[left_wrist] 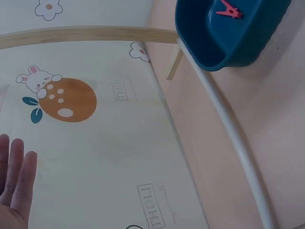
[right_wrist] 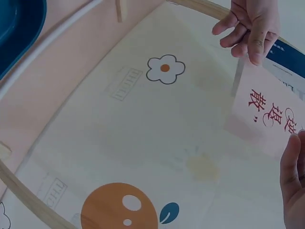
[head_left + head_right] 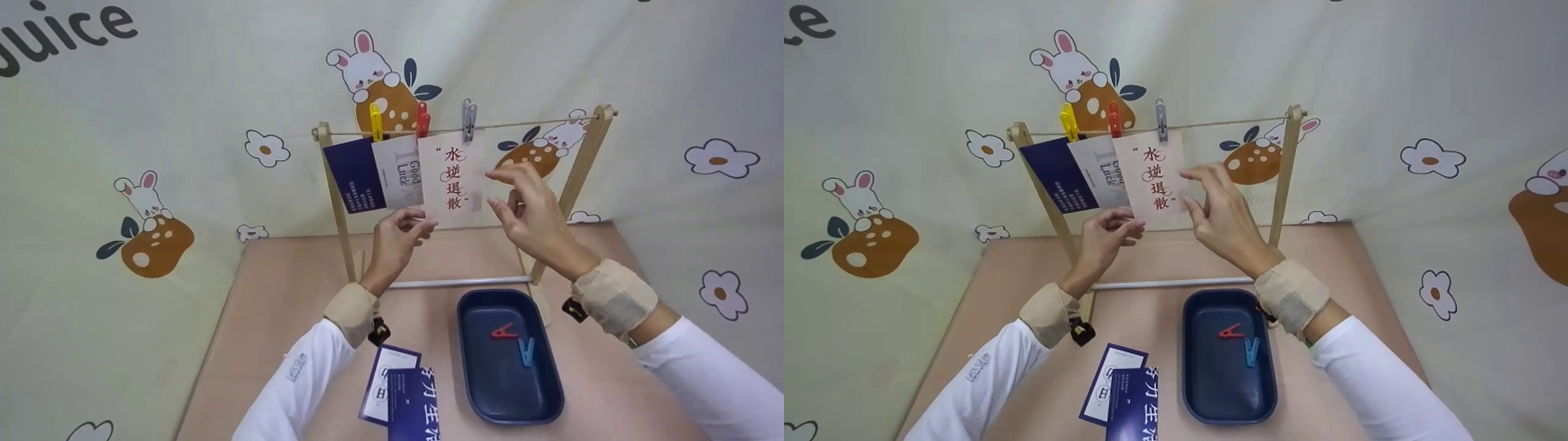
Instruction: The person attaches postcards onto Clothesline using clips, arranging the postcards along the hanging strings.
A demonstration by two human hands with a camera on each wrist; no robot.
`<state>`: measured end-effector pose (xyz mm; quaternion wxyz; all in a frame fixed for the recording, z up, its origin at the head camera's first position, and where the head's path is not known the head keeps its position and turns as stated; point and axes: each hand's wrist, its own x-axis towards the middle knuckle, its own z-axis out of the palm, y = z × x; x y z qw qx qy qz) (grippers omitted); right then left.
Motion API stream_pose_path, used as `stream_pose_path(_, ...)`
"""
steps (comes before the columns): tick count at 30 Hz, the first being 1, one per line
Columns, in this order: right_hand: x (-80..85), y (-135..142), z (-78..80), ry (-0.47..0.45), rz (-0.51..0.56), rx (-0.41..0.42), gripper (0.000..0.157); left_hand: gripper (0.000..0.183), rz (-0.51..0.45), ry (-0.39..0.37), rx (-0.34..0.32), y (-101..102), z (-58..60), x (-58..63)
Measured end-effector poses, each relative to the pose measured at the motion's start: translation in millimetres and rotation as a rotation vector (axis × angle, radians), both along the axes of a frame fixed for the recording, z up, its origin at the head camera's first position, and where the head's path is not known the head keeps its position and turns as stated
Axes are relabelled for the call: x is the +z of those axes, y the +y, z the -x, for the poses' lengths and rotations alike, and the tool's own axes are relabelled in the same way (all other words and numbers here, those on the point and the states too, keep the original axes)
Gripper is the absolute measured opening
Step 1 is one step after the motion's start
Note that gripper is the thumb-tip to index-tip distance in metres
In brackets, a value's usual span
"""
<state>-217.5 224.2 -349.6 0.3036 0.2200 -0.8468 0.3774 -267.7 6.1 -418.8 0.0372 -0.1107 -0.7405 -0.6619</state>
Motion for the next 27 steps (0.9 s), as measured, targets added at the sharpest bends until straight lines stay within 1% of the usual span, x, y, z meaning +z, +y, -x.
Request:
stream_pose_path(2, -10.2, 2.5, -5.4, -0.009, -0.015, 0.000, 0.038, 0.022, 0.003, -0.006, -0.009, -1.5, -4.4, -9.5)
stream_pose_path(5, -18.8, 4.5, -13.4, -0.018, -0.010, -0.014, 0.037, 0.021, 0.017, -0.012, -0.025, -1.6, -11.2, -18.8)
stream_pose_path(12, -33.7, 8.5, -36.0, 0.005, 0.011, -0.043, 0.035, 0.021, 0.053, -0.020, -0.076, -2.2, -27.2, -33.1)
stream_pose_path(15, -42.8, 8.6, -43.2, 0.018, 0.014, -0.037, 0.035, 0.021, 0.070, -0.004, -0.084, -4.9, -33.6, -39.3)
stream_pose_path(18, -57.0, 7.6, -49.4, 0.034, 0.009, -0.041, 0.035, 0.021, 0.099, 0.026, -0.095, -8.2, -41.4, -45.9)
stream_pose_path(21, -74.4, 7.5, -55.3, 0.052, -0.032, -0.078, 0.036, 0.021, 0.139, 0.077, -0.108, -10.4, -49.9, -54.5)
stream_pose_path(25, -96.2, 10.7, -62.4, 0.047, -0.152, -0.155, 0.035, 0.023, 0.241, 0.138, -0.128, -10.1, -61.7, -66.8)
stream_pose_path(27, -105.3, 13.4, -65.2, 0.042, -0.213, -0.191, 0.034, 0.024, 0.285, 0.156, -0.143, -8.2, -67.2, -72.1)
